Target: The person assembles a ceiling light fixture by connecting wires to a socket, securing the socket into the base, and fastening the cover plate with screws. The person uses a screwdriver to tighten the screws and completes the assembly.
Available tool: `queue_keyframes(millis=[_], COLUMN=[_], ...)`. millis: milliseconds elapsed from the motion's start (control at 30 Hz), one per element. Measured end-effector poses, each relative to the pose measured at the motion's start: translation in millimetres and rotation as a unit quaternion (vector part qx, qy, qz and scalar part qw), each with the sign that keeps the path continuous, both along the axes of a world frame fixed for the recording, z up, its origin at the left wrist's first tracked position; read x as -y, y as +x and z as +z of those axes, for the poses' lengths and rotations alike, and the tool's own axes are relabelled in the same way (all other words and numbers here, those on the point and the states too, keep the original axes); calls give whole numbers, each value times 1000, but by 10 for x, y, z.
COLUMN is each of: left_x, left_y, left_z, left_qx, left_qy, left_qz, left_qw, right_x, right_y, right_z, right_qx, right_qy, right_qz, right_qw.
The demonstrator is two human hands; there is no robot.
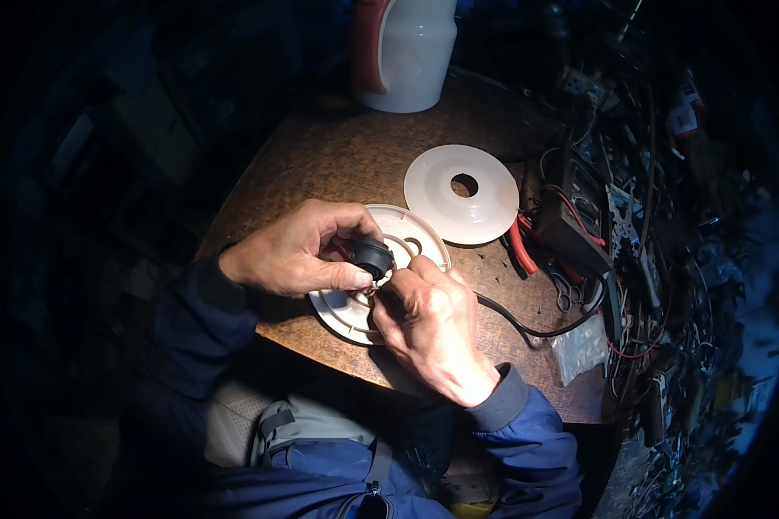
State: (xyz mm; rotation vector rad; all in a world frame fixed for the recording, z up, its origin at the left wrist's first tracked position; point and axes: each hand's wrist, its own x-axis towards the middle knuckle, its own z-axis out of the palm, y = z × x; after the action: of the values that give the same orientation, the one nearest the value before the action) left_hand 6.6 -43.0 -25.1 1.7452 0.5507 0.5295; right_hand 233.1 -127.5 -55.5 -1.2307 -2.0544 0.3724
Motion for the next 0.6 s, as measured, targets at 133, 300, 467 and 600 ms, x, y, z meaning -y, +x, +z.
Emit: queue_keyframes(millis=[133,300,467,600], left_x=[-2,-8,-31,-54], left_y=[-46,-66,-118,-123], left_z=[62,120,82,47], left_qx=[-45,-57,-56,-37], left_qy=[1,-50,-72,-77], left_qz=[-2,21,20,13], left_qw=[999,997,996,996], right_x=[8,-27,-42,-66], right_y=[-28,7,51,109], right_z=[19,60,219,176], right_qx=[20,20,-17,-36], right_qy=[-14,-41,-119,-113], right_qz=[-13,5,40,55], right_qw=[1000,999,992,991])
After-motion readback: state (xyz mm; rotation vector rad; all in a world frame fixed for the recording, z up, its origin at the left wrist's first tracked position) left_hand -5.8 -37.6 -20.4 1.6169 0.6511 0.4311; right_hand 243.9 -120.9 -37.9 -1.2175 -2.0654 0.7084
